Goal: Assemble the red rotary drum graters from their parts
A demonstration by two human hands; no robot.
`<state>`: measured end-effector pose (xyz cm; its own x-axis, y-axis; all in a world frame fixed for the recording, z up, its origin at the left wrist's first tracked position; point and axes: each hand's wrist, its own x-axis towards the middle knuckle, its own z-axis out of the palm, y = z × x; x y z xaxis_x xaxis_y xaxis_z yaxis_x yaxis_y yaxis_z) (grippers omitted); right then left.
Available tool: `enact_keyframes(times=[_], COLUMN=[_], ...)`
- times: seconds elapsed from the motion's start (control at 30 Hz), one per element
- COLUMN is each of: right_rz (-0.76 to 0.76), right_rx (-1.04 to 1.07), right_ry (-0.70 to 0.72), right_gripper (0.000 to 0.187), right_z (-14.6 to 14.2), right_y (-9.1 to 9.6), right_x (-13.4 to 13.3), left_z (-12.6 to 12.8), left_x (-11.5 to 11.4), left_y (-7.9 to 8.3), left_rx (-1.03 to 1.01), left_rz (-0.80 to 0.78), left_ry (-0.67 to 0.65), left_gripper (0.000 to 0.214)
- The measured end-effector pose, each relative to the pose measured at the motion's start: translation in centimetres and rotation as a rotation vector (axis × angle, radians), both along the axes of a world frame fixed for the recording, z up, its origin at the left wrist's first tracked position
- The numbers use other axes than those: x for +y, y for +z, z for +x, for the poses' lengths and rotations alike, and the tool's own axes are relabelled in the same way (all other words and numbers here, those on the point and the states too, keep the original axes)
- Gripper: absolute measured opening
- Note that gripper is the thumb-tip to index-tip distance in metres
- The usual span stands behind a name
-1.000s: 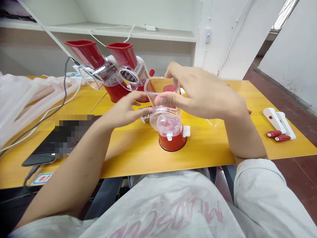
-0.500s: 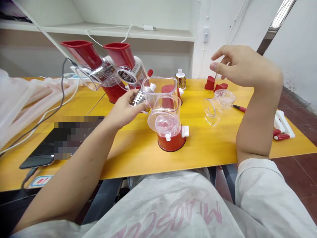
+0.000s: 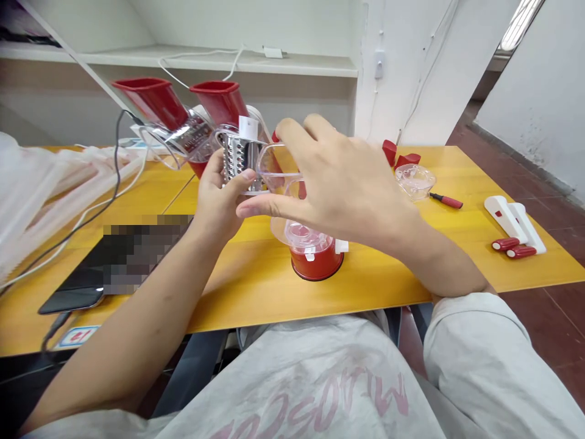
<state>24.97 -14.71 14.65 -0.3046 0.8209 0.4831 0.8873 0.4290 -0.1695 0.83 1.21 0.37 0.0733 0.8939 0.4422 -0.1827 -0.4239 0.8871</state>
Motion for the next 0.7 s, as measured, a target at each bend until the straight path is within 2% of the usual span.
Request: enact_keyframes(times=[0.1, 0.23, 0.37, 0.5, 0.6, 0.7], right_rz=[-0.007, -0.068, -0.164, -0.215, -0.238, -0.272], right_rx=[-0.014, 0.069, 0.224, 0.356, 0.367, 0.364], right_ry=[-0.042, 0.116, 0.285, 0.398, 0.418, 0.387], right_gripper=[0.063, 0.050, 0.063, 0.078, 0.086, 0.095], right_z=[-0.5, 1.1, 3.0, 4.2, 4.7, 5.1], right_y=[-0.4, 0.0, 0.5, 0.5, 0.5, 0.7], right_x=[0.5, 1.9, 3.1, 4.3, 4.9, 5.2], left_z=[-0.6, -1.2, -1.8, -3.1, -3.6, -3.0], left_x=[0.4, 0.6, 0.7, 1.4, 2.0, 2.0], left_y=[0.2, 0.6, 0.7, 0.6, 0.4, 0.1], left_rx=[-0.022, 0.027, 0.017, 0.011, 0.008, 0.036], left_rz=[0.053, 0.036, 0.044, 0.103, 0.137, 0.148], left_ry=[0.032, 0.065, 0.095, 0.071, 0.022, -0.005], left_gripper=[0.094, 0.098, 0.095, 0.071, 0.056, 0.055])
